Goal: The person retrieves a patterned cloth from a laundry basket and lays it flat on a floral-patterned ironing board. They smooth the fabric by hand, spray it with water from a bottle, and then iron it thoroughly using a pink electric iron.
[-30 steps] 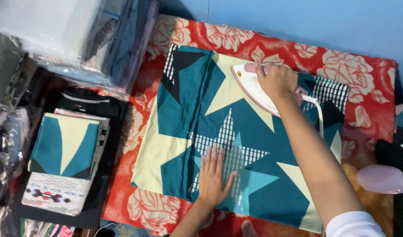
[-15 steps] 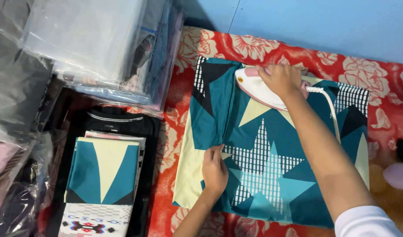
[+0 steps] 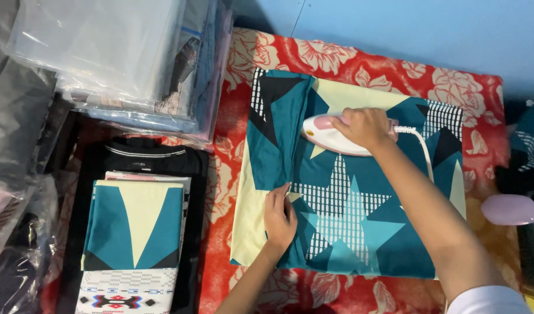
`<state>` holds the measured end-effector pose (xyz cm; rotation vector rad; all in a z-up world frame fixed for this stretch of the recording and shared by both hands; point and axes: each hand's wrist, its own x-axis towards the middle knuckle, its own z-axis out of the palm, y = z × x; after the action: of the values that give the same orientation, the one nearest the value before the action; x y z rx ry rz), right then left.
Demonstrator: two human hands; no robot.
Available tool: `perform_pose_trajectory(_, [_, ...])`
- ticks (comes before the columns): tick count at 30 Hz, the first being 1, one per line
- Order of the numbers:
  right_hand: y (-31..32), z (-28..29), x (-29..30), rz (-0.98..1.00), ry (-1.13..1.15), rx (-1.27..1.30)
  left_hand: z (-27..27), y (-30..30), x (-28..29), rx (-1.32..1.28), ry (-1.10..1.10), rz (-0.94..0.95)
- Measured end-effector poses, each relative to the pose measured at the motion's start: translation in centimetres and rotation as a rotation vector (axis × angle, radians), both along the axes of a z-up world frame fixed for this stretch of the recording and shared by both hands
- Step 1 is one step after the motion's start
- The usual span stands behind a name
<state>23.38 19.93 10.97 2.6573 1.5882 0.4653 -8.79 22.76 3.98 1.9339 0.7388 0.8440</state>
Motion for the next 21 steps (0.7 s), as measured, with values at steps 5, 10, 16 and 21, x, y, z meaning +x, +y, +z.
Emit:
perform_pose_trajectory(5, [0.6, -0.7, 0.1, -0.060, 0.047, -0.001, -0.9, -0.2, 0.3, -0.018, -0.024, 0.057])
perform_pose_trajectory(10, [-1.4, 0.8, -2.5, 0.103, 0.106, -0.074, -1.7, -0.6, 0.4, -0.046, -0.048, 0.085])
perform_pose_trajectory(16, [-1.5, 1.3, -3.4, -0.030, 0.195, -0.075, -2.3, -0.9, 0.5, -0.015, -0.023, 0.117])
perform_pose_trajectory(21, [-1.5, -0.2, -3.8, -0.037, 0.181, -0.080, -1.9, -1.0, 0.6, 0.005, -0.015, 0.121])
